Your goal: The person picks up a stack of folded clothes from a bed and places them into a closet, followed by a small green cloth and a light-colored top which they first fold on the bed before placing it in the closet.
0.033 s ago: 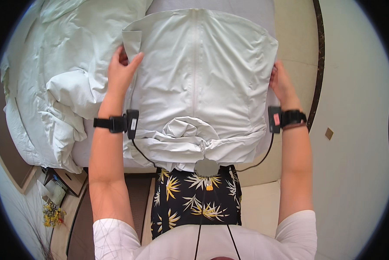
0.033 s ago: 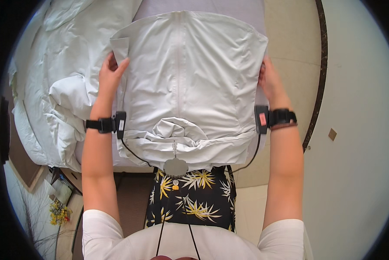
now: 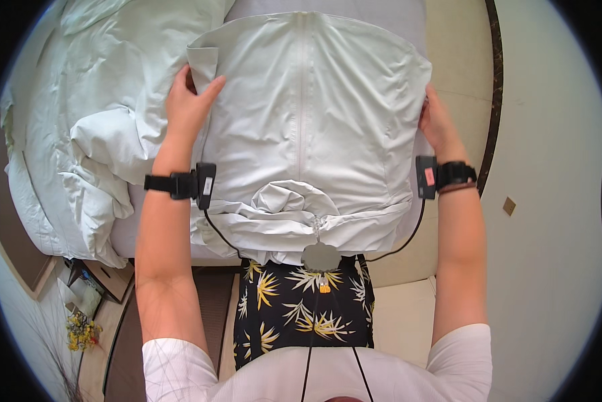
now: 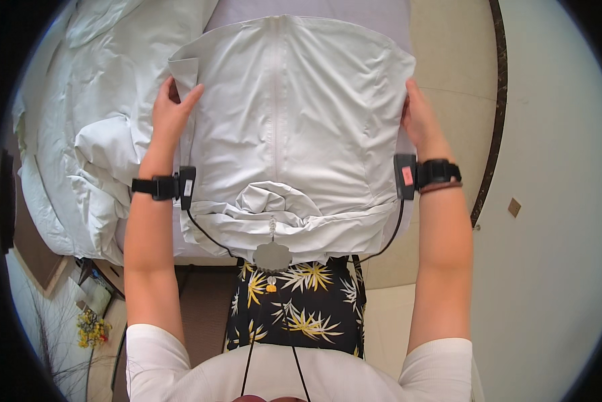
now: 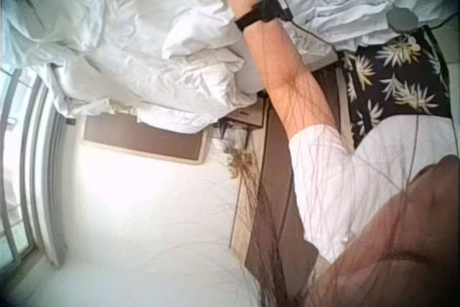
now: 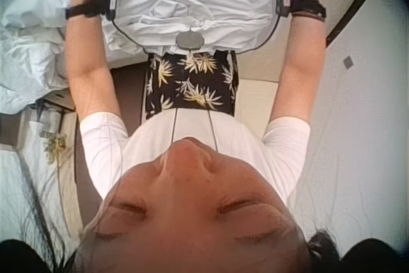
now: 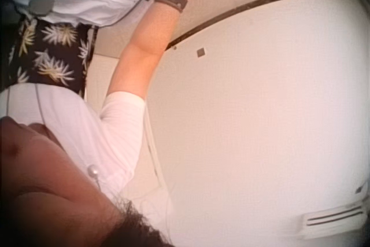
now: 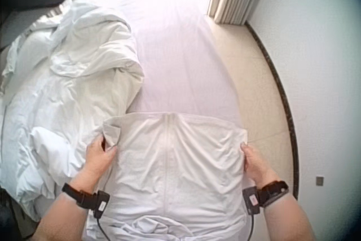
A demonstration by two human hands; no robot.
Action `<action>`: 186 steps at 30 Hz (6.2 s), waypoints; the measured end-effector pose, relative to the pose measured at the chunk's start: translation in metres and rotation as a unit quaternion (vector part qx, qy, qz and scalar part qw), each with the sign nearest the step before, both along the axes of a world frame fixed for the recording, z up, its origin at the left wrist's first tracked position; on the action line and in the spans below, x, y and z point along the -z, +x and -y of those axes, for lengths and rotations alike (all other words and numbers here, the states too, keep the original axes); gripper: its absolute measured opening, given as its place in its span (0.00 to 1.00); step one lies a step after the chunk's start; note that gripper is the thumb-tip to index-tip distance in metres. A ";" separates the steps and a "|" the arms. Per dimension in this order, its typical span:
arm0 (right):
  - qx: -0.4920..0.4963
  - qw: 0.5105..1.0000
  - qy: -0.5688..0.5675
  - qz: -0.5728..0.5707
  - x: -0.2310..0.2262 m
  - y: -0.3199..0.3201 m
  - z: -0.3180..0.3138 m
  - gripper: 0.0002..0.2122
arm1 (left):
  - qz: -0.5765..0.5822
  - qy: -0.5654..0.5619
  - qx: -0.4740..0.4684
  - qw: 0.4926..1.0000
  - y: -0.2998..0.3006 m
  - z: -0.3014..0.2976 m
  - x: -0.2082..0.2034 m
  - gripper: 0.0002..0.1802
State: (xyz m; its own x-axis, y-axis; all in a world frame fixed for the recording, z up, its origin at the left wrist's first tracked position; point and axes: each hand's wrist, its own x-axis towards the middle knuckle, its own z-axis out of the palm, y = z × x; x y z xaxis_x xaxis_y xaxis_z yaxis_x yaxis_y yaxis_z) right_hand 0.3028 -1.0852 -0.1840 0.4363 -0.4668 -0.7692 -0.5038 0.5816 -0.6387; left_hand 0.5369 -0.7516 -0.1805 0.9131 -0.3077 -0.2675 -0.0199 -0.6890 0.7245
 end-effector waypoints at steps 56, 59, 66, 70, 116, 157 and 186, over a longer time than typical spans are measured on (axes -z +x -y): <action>-0.348 0.744 -0.560 0.108 -0.065 0.134 -0.091 0.10 | -0.307 -0.147 -0.016 0.940 -0.324 -0.073 -0.035 0.08; -0.409 0.733 -0.539 0.060 -0.027 0.144 -0.104 0.11 | -0.338 -0.161 -0.028 0.927 -0.322 -0.074 -0.021 0.08; -0.379 0.705 -0.599 0.032 -0.006 0.160 -0.122 0.12 | -0.339 -0.131 -0.032 0.931 -0.323 -0.075 -0.009 0.08; -0.424 0.613 -0.663 0.078 -0.005 0.168 -0.134 0.14 | -0.337 -0.134 -0.022 0.932 -0.318 -0.077 -0.011 0.08; -0.139 0.984 -0.039 0.103 0.004 0.131 -0.146 0.18 | -0.015 0.013 0.368 0.930 -0.295 -0.106 -0.031 0.19; -0.171 0.984 -0.033 0.025 -0.027 -0.058 -0.180 0.27 | -0.399 -0.178 -0.013 0.899 -0.131 -0.057 -0.011 0.21; 0.019 0.975 -0.206 0.078 -0.023 -0.050 -0.205 0.12 | -0.235 -0.255 -0.178 0.921 -0.152 -0.053 -0.007 0.16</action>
State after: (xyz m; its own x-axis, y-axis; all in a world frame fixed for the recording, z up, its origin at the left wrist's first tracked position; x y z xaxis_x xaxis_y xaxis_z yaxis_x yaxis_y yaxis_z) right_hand 0.2533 -0.8799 -0.1613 0.5097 -0.7406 -0.4379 -0.3649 0.2748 -0.8896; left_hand 0.3845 -0.6984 -0.1733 0.8007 -0.2062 -0.5625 0.5398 -0.1588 0.8267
